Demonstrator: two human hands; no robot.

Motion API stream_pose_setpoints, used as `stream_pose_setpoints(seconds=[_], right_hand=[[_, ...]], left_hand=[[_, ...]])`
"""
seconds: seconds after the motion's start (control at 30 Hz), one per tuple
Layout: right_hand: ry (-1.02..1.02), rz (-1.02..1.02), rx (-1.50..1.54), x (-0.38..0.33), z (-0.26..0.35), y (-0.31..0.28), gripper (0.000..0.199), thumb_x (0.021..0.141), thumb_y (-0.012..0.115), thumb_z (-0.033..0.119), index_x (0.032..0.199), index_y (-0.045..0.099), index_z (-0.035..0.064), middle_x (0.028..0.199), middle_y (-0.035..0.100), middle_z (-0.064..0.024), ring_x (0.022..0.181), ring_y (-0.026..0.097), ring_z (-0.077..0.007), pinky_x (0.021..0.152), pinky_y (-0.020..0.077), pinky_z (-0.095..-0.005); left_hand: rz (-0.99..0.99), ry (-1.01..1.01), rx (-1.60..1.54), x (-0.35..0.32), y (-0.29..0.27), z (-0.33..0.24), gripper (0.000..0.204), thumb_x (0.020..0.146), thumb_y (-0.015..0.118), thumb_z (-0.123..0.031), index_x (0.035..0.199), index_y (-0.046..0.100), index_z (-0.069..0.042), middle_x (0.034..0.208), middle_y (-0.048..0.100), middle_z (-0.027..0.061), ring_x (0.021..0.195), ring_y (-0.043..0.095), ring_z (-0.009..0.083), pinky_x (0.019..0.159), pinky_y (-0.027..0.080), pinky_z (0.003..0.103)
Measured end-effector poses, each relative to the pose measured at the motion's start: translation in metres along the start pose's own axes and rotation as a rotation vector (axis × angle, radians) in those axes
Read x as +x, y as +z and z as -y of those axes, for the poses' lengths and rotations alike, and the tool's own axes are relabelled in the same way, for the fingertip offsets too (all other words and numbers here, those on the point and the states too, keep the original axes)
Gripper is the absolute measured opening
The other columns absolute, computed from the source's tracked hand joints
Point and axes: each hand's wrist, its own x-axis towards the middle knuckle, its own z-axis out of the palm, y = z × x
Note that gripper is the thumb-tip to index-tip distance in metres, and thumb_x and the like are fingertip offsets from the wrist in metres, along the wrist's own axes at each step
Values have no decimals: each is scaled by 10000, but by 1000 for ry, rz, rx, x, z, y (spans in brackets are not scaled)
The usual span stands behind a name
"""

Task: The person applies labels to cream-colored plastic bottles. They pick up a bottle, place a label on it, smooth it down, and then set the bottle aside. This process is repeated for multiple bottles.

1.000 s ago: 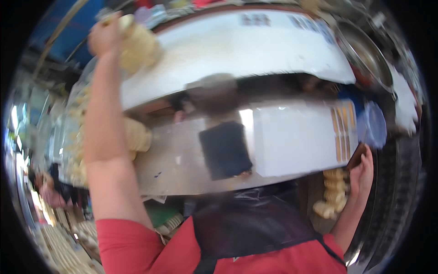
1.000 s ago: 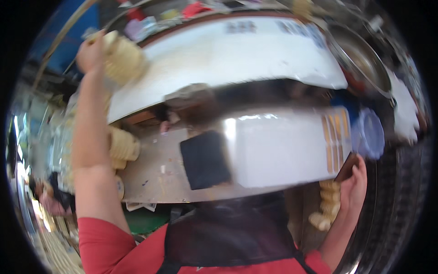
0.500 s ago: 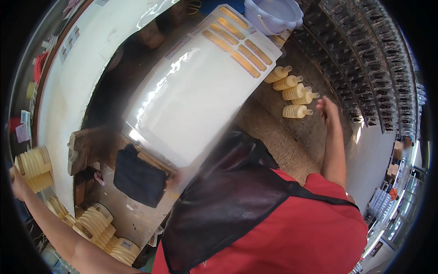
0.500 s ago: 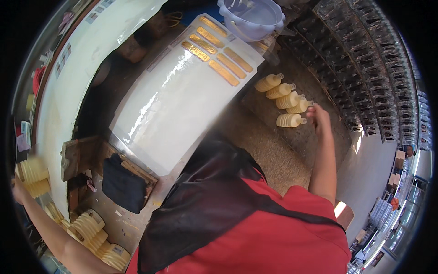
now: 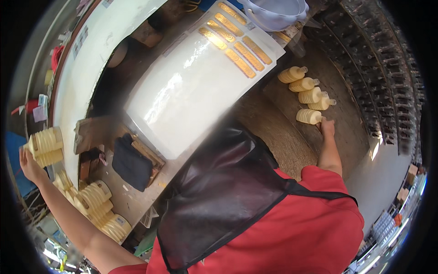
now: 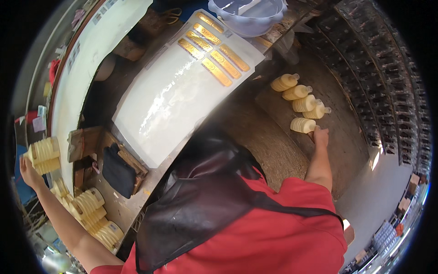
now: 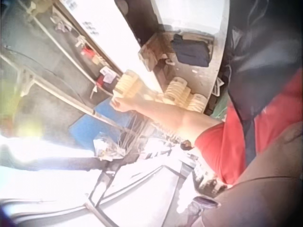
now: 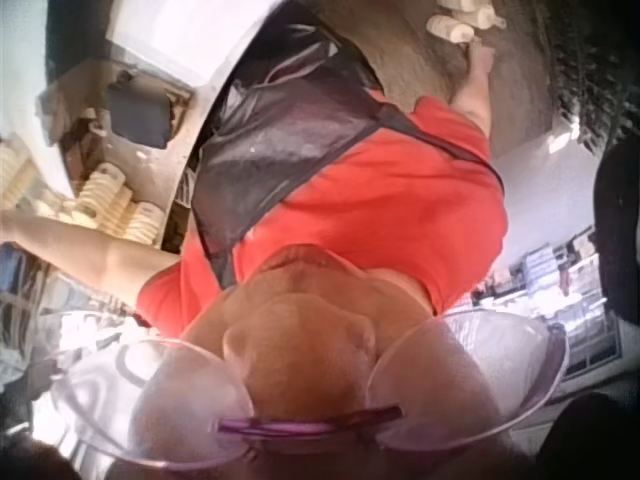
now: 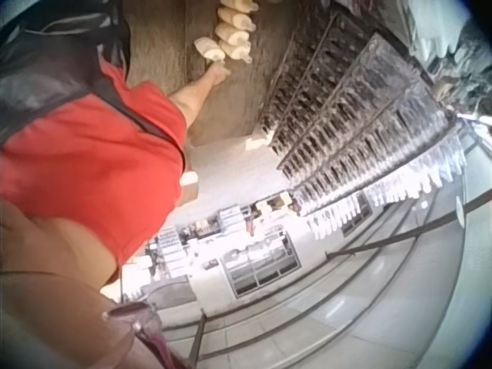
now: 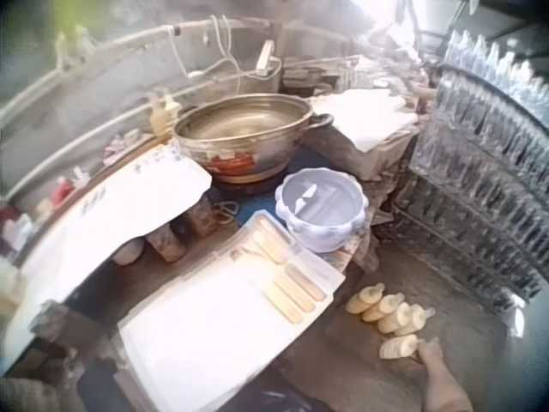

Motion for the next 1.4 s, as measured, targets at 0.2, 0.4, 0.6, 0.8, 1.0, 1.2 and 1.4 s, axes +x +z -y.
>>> stream_pose_setpoints(seconds=[0.2,0.4,0.6,0.8,1.0,1.2,1.4], right_hand=[[-42,358,276,16,4,16,488,971,575,398,1176,597,-44,1000,726,-237,888,735,-344,744,565,-455],[-185,177,19,-47,50,-10,446,952,622,368,1167,580,-20,1108,701,-272,1061,672,-437,895,522,-513],[-317,176,26,-80,69,-62,339,877,650,292,1063,618,9,1017,719,-250,989,688,-432,846,527,-532],[-919,219,110,-170,131,-235,334,764,772,269,926,640,8,845,692,-223,817,701,-379,719,529,-439],[-1565,505,232,-299,231,-425,308,731,787,251,848,649,1,710,647,-148,577,631,-236,567,477,-336],[-1880,837,594,-410,340,-462,266,861,713,222,1004,647,8,777,654,-26,600,571,-93,554,425,-244],[-1771,1050,638,-502,406,-341,550,1021,636,355,1420,501,1,1161,667,-69,965,609,-86,792,492,-232]], left_hand=[[105,46,10,-23,-3,-59,323,1040,618,-193,1321,653,-38,1204,712,72,1087,665,127,963,519,263],[102,-53,-189,-41,1,-88,293,1037,618,-170,1292,663,-31,1190,714,63,1095,666,128,961,511,246],[167,34,-356,-122,57,-163,260,1015,646,-141,1237,684,-13,1103,742,87,1033,690,126,916,505,237],[635,-111,-570,-245,104,-262,229,995,651,-137,1202,694,-47,1065,733,54,920,679,124,802,528,259],[1162,328,-697,-333,140,-289,709,759,836,-79,1406,551,-25,1343,634,136,1256,608,243,1037,499,385],[1080,-9,-926,-378,130,-271,1044,641,965,-296,1479,408,-13,1407,539,123,1321,499,211,1132,389,385],[608,-595,-1062,-361,87,-207,949,732,904,-347,1455,410,20,1324,599,137,1208,602,222,1038,489,374]])
